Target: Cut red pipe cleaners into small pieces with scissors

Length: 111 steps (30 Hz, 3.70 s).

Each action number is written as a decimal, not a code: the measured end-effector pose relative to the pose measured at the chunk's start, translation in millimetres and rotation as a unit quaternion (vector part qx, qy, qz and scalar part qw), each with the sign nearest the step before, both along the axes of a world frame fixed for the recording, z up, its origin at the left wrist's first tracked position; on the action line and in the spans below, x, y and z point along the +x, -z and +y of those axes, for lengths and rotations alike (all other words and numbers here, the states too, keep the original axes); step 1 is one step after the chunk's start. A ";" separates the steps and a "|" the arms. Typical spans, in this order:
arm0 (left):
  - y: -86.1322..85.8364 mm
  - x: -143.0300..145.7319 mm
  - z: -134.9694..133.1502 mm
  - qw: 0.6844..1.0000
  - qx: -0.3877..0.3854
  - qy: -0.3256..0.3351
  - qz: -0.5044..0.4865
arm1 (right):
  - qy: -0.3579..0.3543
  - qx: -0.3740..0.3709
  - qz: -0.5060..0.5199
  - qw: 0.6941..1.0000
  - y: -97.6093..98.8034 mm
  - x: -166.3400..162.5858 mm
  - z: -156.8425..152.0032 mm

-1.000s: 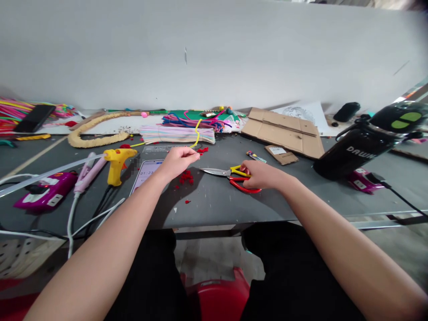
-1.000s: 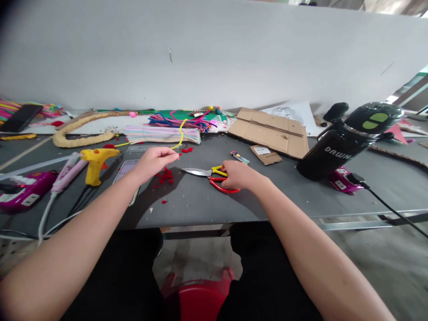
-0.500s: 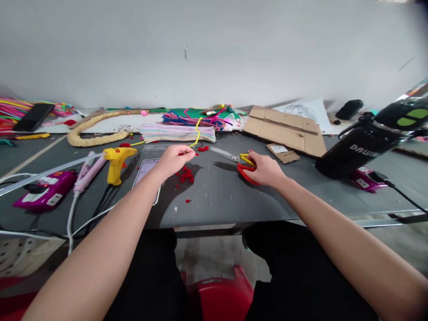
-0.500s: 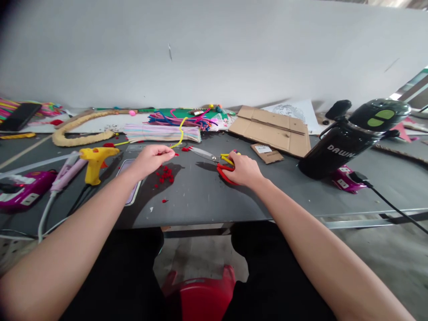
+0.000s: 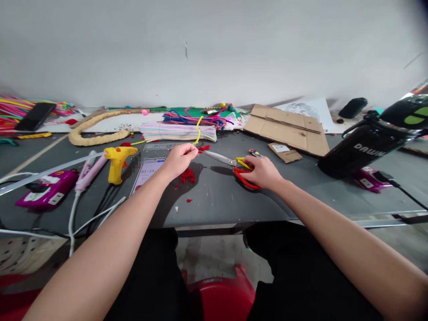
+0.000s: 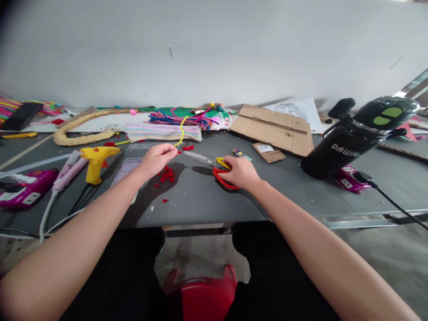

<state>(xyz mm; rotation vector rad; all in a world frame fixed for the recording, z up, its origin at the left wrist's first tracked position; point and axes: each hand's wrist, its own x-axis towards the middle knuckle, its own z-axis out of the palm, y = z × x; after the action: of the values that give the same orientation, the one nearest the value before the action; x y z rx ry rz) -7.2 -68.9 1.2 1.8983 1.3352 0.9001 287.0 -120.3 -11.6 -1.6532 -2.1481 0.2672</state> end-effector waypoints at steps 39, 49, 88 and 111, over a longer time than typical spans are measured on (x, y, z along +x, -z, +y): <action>-0.6 0.2 -2.9 0.994 0.083 0.035 0.069 | -0.041 -0.044 0.012 0.998 0.8 1.9 2.9; -0.5 0.0 -2.9 0.995 0.072 0.041 0.059 | -0.040 -0.045 0.011 0.998 -0.1 1.5 2.4; -5.5 8.5 -4.9 0.976 -0.154 -0.012 -0.155 | -0.009 -0.035 0.015 0.999 0.7 -1.3 -3.8; 4.1 3.3 -1.4 0.991 -0.103 0.008 -0.082 | -0.021 -0.048 -0.011 0.999 -0.9 -1.2 -1.4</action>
<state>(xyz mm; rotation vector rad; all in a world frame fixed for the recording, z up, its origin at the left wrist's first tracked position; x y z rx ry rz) -3.9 -70.3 -3.0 1.6402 1.2619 0.8557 285.8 -121.7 -10.7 -1.6706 -2.2206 0.3720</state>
